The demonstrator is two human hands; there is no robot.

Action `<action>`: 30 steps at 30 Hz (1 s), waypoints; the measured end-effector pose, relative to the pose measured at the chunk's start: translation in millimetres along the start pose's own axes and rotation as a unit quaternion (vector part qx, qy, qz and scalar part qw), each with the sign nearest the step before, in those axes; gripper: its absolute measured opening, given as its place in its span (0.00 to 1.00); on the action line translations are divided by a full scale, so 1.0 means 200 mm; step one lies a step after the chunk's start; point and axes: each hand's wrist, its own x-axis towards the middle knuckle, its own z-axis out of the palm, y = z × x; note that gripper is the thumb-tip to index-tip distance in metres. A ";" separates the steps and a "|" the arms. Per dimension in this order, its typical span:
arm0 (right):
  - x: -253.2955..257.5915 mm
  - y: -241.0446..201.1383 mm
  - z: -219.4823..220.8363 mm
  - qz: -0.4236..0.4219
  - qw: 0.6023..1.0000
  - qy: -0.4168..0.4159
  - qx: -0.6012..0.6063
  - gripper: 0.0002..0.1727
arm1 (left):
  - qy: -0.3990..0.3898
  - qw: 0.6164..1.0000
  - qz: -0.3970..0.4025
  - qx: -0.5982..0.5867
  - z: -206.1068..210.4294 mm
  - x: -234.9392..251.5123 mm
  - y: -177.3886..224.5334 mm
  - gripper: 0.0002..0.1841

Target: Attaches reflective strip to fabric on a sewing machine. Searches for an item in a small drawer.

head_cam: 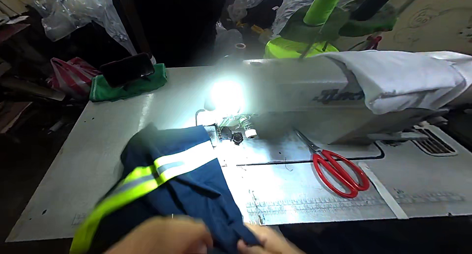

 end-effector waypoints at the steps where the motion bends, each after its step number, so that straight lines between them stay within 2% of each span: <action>1: -0.02 -0.03 -0.17 0.008 0.997 -0.046 -0.067 0.15 | 0.098 0.993 0.023 0.054 -0.04 0.05 -0.05 0.13; 2: -0.03 -0.07 -0.34 0.020 0.988 -0.080 -0.134 0.17 | 0.200 0.972 0.026 0.122 -0.06 0.11 -0.14 0.15; 3: -0.05 -0.10 -0.49 0.039 0.974 -0.086 -0.206 0.20 | 0.251 0.953 0.003 0.172 -0.08 0.18 -0.22 0.18; 5: -0.06 -0.20 -0.72 0.114 0.925 -0.032 -0.361 0.25 | 0.229 0.953 -0.052 0.191 -0.08 0.26 -0.36 0.23; 6: -0.05 -0.22 -0.79 0.140 0.894 0.033 -0.425 0.24 | 0.209 0.959 -0.065 0.178 -0.05 0.28 -0.40 0.22; 8: -0.03 -0.18 -0.84 0.089 0.811 0.207 -0.540 0.17 | 0.228 0.954 -0.063 0.183 0.06 0.30 -0.45 0.21; 9: -0.01 -0.15 -0.82 0.032 0.768 0.272 -0.579 0.19 | 0.248 0.946 -0.061 0.198 0.11 0.30 -0.46 0.22; 10: 0.02 -0.14 -0.77 -0.021 0.734 0.309 -0.604 0.22 | 0.266 0.939 -0.056 0.210 0.14 0.30 -0.47 0.23; 11: 0.05 -0.14 -0.70 -0.063 0.719 0.324 -0.612 0.24 | 0.282 0.934 -0.051 0.214 0.17 0.29 -0.49 0.23; 14: 0.14 -0.12 -0.43 -0.145 0.738 0.320 -0.576 0.24 | 0.302 0.929 -0.044 0.210 0.19 0.28 -0.51 0.24; 18: 0.24 -0.04 -0.21 -0.165 0.764 0.302 -0.545 0.23 | 0.295 0.927 -0.055 0.227 0.17 0.28 -0.49 0.23; 20: 0.28 0.02 -0.17 -0.158 0.772 0.291 -0.543 0.25 | 0.290 0.922 -0.064 0.247 0.14 0.30 -0.44 0.22; 23: 0.31 0.11 -0.14 -0.148 0.771 0.283 -0.551 0.26 | 0.332 0.913 -0.018 0.237 0.15 0.42 -0.32 0.18; 26: 0.31 0.14 -0.13 -0.149 0.761 0.287 -0.563 0.27 | 0.273 0.933 -0.030 0.231 0.20 0.54 -0.30 0.24; 30: 0.34 0.13 -0.17 -0.139 0.763 0.282 -0.565 0.28 | 0.268 0.933 -0.036 0.238 0.22 0.60 -0.37 0.29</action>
